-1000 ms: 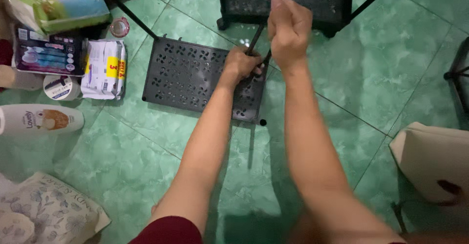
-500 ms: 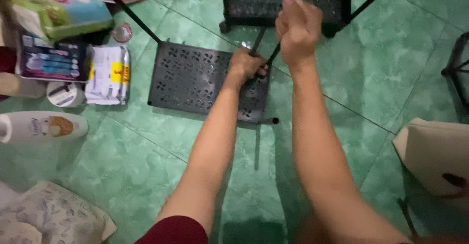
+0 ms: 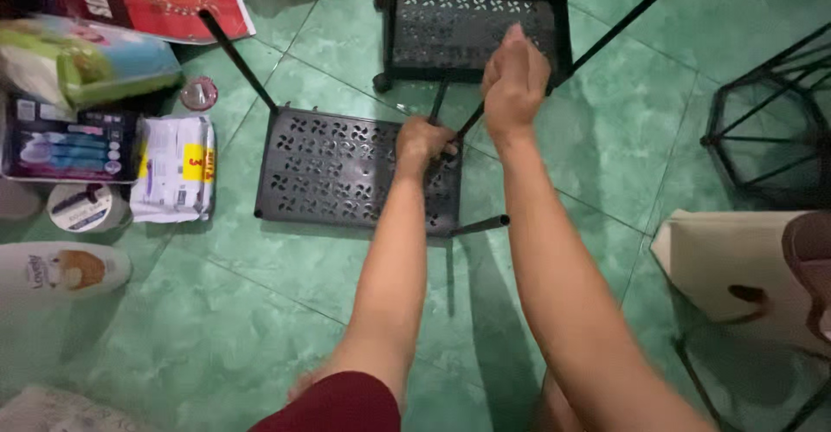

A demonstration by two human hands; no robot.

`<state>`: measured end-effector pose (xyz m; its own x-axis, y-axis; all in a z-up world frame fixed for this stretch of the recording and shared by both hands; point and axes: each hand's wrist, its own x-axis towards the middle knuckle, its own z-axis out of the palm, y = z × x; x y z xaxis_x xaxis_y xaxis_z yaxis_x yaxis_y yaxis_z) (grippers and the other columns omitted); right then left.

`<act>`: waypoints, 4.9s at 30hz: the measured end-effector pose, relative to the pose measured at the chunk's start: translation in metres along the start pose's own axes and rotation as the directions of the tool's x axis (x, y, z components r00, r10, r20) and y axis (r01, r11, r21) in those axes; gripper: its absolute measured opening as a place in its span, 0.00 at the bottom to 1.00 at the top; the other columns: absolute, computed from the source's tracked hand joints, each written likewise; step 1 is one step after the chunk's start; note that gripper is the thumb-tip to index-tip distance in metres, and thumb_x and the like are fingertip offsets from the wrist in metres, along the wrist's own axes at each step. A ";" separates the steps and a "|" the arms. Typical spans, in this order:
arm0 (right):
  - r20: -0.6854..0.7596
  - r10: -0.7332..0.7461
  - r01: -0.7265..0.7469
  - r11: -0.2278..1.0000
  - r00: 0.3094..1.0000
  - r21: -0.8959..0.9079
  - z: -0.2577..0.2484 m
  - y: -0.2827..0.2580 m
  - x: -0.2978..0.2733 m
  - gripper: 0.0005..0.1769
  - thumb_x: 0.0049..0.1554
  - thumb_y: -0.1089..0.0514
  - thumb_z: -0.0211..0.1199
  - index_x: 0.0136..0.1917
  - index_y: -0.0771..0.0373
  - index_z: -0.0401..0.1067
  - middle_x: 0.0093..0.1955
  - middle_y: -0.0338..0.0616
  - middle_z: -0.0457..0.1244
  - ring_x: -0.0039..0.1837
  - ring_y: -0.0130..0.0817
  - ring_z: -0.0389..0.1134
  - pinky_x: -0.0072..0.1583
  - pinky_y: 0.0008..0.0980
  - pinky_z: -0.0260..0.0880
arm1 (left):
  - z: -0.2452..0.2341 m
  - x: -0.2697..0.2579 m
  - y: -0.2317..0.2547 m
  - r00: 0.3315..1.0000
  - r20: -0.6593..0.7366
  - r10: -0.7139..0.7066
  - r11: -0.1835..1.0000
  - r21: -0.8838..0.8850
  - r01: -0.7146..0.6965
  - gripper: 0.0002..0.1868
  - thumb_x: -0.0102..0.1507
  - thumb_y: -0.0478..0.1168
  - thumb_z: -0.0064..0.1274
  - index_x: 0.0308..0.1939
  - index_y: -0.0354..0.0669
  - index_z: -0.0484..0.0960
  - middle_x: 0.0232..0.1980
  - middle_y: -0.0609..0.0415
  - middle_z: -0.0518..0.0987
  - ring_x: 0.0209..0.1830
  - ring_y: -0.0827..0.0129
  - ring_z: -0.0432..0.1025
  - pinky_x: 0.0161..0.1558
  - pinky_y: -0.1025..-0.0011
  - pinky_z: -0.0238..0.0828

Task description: The person assembles a black metal stand by inserting long metal poles into the holes of a perforated shelf. They connect multiple poles to form the frame and secure the shelf in place.

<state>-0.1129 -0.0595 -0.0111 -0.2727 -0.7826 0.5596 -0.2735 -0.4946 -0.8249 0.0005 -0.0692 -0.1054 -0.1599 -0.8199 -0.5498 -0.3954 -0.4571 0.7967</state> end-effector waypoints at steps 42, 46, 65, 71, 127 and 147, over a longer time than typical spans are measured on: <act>-0.193 0.089 -0.053 0.982 0.977 0.183 0.019 -0.009 -0.030 0.22 0.64 0.47 0.42 0.32 0.60 0.52 0.29 0.34 0.44 0.32 0.24 0.42 0.36 0.29 0.44 | -0.006 -0.004 0.001 0.999 0.008 -0.031 0.999 0.025 0.031 0.10 0.49 0.42 0.54 0.22 0.37 0.81 0.22 0.55 0.79 0.16 0.72 0.69 0.23 0.73 0.66; -0.240 0.002 -0.008 1.000 0.971 -0.024 0.023 0.008 -0.018 0.28 0.62 0.48 0.43 0.24 0.61 0.48 0.22 0.34 0.42 0.27 0.24 0.37 0.33 0.31 0.38 | -0.008 -0.002 0.001 0.997 0.006 -0.074 0.992 0.101 0.073 0.11 0.49 0.44 0.54 0.20 0.39 0.80 0.21 0.58 0.79 0.16 0.73 0.69 0.22 0.74 0.65; 0.334 0.135 -0.278 0.860 0.933 0.428 -0.016 0.004 -0.001 0.23 0.60 0.56 0.46 0.26 0.59 0.46 0.23 0.34 0.41 0.26 0.25 0.38 0.31 0.30 0.39 | 0.002 0.003 -0.010 0.999 -0.028 0.022 1.000 0.016 -0.022 0.10 0.48 0.42 0.55 0.22 0.37 0.80 0.22 0.54 0.80 0.14 0.73 0.69 0.19 0.74 0.65; 0.090 0.105 -0.126 0.956 0.990 0.266 -0.002 0.002 -0.014 0.22 0.64 0.46 0.41 0.33 0.61 0.54 0.29 0.35 0.47 0.32 0.25 0.47 0.36 0.30 0.49 | 0.004 0.003 -0.008 0.997 -0.035 0.063 0.998 -0.007 -0.064 0.09 0.47 0.40 0.57 0.22 0.37 0.81 0.21 0.55 0.78 0.12 0.73 0.66 0.18 0.74 0.61; -0.236 -0.073 0.028 0.981 0.969 -0.190 0.021 0.012 -0.015 0.26 0.62 0.47 0.44 0.27 0.63 0.49 0.25 0.34 0.41 0.30 0.27 0.39 0.34 0.32 0.39 | 0.001 -0.001 -0.004 0.999 -0.005 0.037 0.999 -0.017 -0.037 0.08 0.47 0.40 0.56 0.20 0.37 0.81 0.21 0.54 0.79 0.13 0.73 0.66 0.18 0.73 0.62; 0.248 -0.008 -0.090 0.921 0.969 0.379 -0.008 0.022 0.002 0.23 0.61 0.57 0.46 0.26 0.62 0.50 0.23 0.37 0.42 0.26 0.26 0.39 0.31 0.31 0.40 | 0.002 0.004 -0.002 0.998 0.018 0.061 0.997 0.042 -0.061 0.07 0.50 0.40 0.54 0.23 0.38 0.80 0.21 0.54 0.79 0.13 0.74 0.69 0.18 0.76 0.64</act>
<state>-0.1263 -0.0686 -0.0274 -0.0328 -0.8480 0.5290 0.1224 -0.5288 -0.8399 -0.0006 -0.0706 -0.1099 -0.2003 -0.8395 -0.5050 -0.4226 -0.3911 0.8176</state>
